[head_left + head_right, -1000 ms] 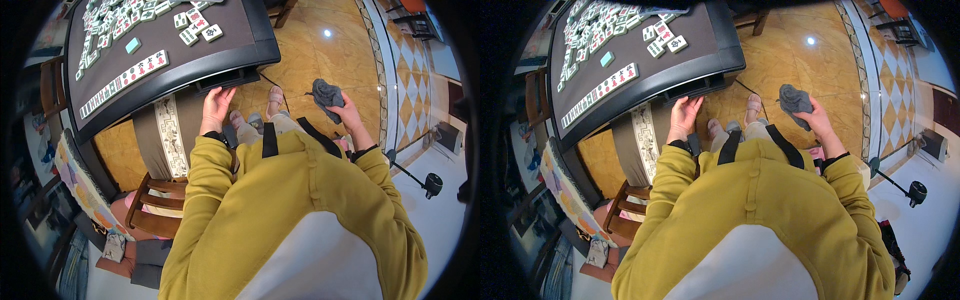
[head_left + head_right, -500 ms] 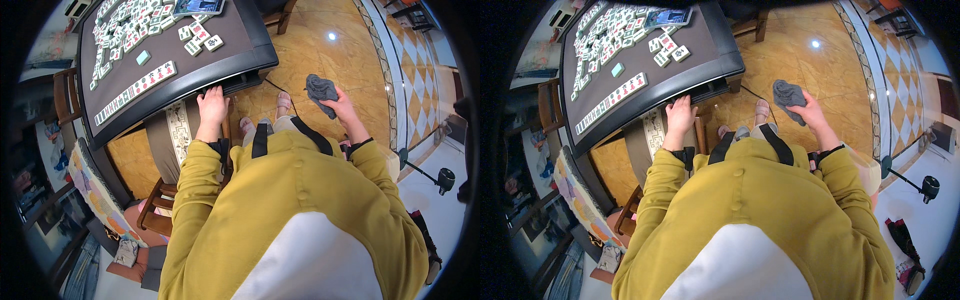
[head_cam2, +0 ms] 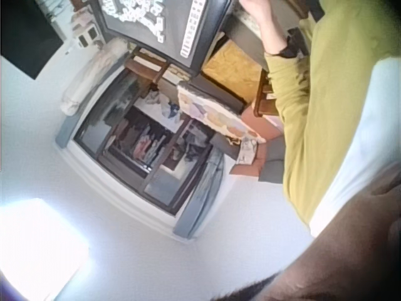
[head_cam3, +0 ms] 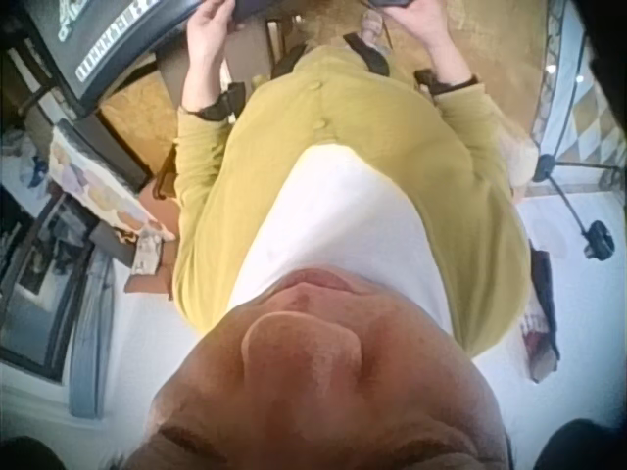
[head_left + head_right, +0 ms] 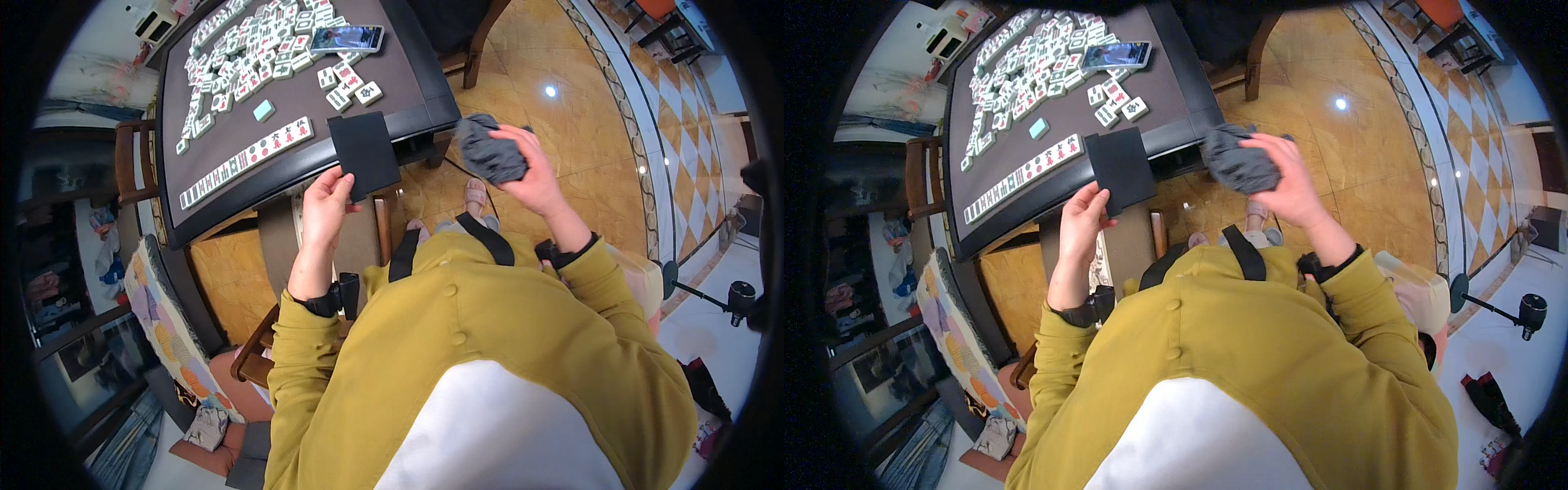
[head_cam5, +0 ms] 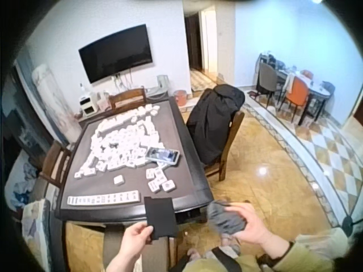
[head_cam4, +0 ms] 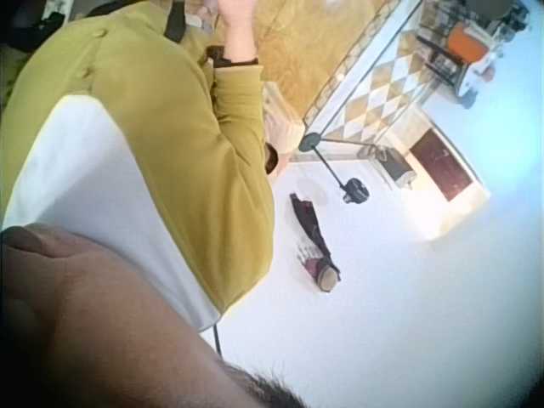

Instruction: The person wipes the surface and edges of a mahjong table using a dark cloth. They move around the table, cleaning different sections while mahjong tiles remain scattered on the surface.

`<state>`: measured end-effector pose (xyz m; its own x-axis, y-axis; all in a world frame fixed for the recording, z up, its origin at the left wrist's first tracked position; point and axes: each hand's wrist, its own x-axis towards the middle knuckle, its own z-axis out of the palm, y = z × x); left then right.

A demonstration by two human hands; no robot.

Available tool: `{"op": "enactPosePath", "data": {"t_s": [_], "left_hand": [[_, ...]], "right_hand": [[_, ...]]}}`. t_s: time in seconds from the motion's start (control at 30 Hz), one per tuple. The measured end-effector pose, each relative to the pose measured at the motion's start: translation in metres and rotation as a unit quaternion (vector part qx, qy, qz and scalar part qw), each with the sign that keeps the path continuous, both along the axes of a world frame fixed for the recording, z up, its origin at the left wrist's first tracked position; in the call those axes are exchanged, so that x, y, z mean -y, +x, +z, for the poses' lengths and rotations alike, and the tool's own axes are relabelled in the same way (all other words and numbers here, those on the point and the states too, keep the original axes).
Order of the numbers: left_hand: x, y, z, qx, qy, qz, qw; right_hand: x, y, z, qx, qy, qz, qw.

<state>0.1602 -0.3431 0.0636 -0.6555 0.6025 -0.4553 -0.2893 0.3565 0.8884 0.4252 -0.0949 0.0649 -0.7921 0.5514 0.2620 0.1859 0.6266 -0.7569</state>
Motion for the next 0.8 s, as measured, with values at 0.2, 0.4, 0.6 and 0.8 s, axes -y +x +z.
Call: {"op": "enactPosePath", "data": {"t_s": [0.2,0.4,0.6,0.8], "left_hand": [[-0.018,0.033,0.039,0.121,0.112,-0.053,0.985],[0.003,0.054,0.052,-0.012,0.094,-0.123,0.988],[0.006,0.041,0.069,-0.503,0.030,-0.258,0.825],[-0.002,0.009,0.087,-0.611,0.074,-0.302,0.728]], "right_hand": [[0.065,-0.077,0.043,-0.065,0.153,0.139,0.976],[0.059,-0.097,0.027,-0.154,0.085,0.028,0.984],[0.009,-0.085,0.042,-0.146,-0.636,0.078,0.754],[0.034,-0.057,0.026,-0.103,-0.687,0.130,0.707]]}}
